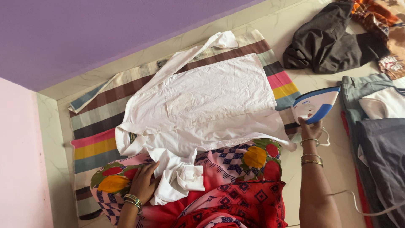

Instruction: The person irons a white shirt laid out on a striped mat on the floor. They repeatedly smooth the fabric with their hands and move the iron across different sections, including the sleeves and body, before folding the shirt at the end.

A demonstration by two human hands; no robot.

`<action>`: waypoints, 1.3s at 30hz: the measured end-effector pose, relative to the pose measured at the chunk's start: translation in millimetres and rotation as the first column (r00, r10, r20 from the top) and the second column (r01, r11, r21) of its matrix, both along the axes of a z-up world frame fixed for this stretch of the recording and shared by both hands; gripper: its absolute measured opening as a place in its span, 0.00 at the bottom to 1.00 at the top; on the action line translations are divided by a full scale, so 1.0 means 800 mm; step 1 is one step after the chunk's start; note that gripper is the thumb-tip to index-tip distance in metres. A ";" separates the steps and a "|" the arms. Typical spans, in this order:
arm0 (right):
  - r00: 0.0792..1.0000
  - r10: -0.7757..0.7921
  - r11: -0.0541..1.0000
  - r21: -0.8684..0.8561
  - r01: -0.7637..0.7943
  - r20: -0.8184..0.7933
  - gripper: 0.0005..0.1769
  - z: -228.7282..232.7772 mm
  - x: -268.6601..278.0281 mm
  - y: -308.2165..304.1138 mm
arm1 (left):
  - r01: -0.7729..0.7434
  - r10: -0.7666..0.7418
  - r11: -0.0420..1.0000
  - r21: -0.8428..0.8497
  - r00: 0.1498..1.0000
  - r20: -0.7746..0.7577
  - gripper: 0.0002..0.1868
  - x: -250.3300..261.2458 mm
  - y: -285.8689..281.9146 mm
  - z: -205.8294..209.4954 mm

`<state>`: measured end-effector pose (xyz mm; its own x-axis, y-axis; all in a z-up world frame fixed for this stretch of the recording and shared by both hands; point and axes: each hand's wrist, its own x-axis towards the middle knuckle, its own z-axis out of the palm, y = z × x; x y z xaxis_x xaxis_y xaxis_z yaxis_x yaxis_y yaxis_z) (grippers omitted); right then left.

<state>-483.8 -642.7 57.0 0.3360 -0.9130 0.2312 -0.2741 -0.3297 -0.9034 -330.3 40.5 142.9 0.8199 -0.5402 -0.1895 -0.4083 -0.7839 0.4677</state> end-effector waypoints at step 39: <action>0.801 0.369 0.925 0.102 -0.366 -0.471 0.13 -0.053 0.104 0.015 | 0.670 -0.691 0.689 0.276 0.722 -0.029 0.31 0.097 -0.569 -0.070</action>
<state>-400.6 -630.5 14.5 0.7125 -0.6999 -0.0489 -0.5269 -0.4877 -0.6961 -252.6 -414.9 87.0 0.2627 -0.8974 -0.3544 -0.9001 -0.3603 0.2449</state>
